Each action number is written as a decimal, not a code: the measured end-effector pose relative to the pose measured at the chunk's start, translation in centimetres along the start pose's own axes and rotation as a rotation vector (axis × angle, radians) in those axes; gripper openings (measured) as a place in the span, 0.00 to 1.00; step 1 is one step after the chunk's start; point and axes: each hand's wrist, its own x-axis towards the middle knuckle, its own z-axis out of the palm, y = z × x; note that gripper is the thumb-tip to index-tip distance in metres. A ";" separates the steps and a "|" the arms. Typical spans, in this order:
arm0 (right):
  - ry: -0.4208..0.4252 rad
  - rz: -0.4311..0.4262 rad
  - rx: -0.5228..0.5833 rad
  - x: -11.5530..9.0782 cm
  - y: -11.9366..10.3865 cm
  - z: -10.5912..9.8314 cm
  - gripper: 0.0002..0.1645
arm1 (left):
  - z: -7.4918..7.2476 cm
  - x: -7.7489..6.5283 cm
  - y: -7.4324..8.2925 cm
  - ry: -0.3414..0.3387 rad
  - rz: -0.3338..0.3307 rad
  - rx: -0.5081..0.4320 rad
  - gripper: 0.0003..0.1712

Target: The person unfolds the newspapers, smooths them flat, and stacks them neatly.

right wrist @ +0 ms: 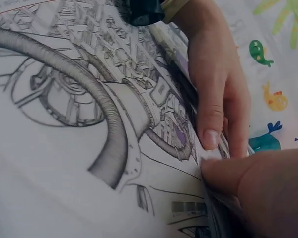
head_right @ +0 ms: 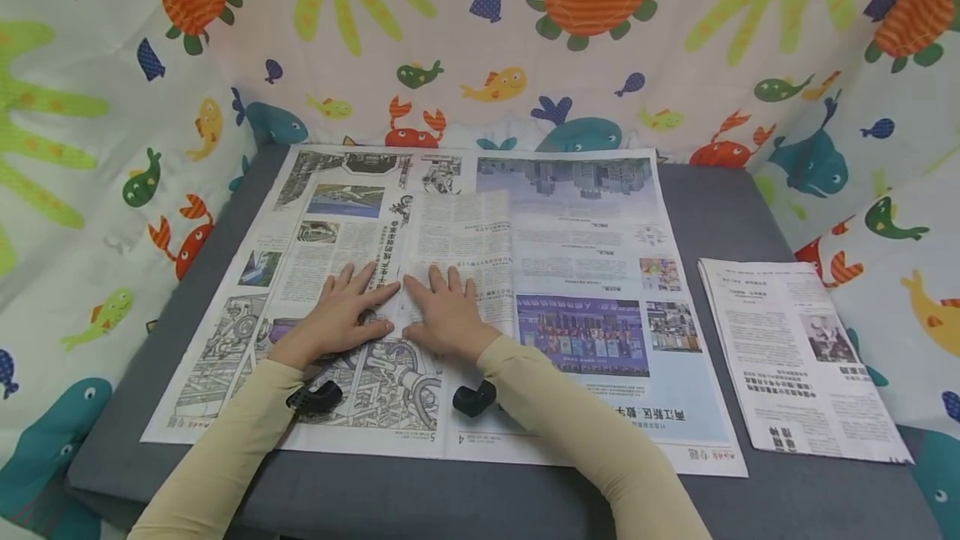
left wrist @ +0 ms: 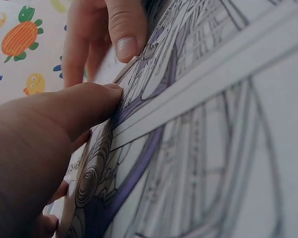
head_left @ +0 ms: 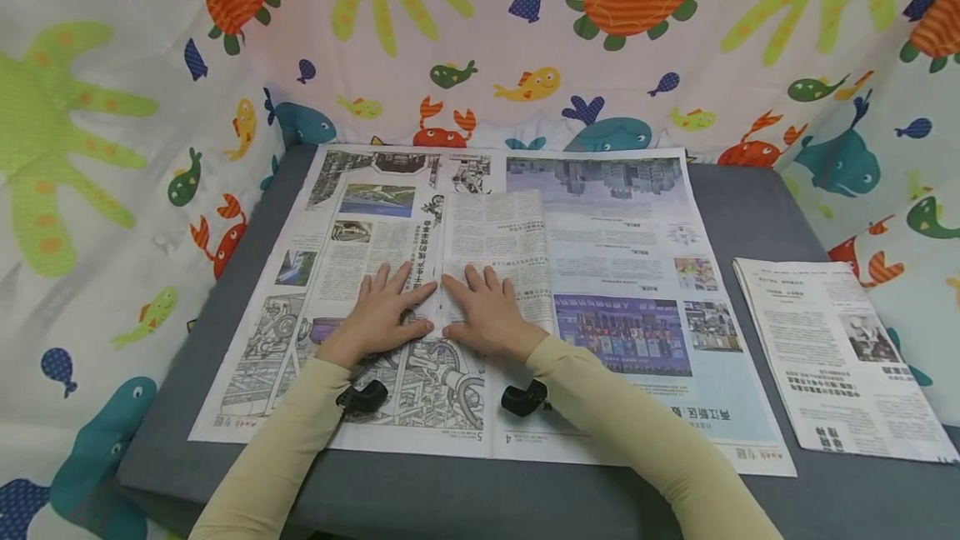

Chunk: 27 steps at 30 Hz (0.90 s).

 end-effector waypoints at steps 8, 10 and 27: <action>0.232 0.001 0.099 -0.2 1.1 -0.7 0.45 | 0.4 0.1 0.2 0.000 0.005 -0.024 0.39; 0.329 0.010 0.156 -0.4 1.7 -1.4 0.42 | 0.4 0.2 0.2 0.000 0.006 -0.032 0.39; 0.665 0.412 1.146 -8.6 11.4 -7.4 0.33 | 0.1 -0.3 -0.2 -0.003 -0.013 -0.042 0.40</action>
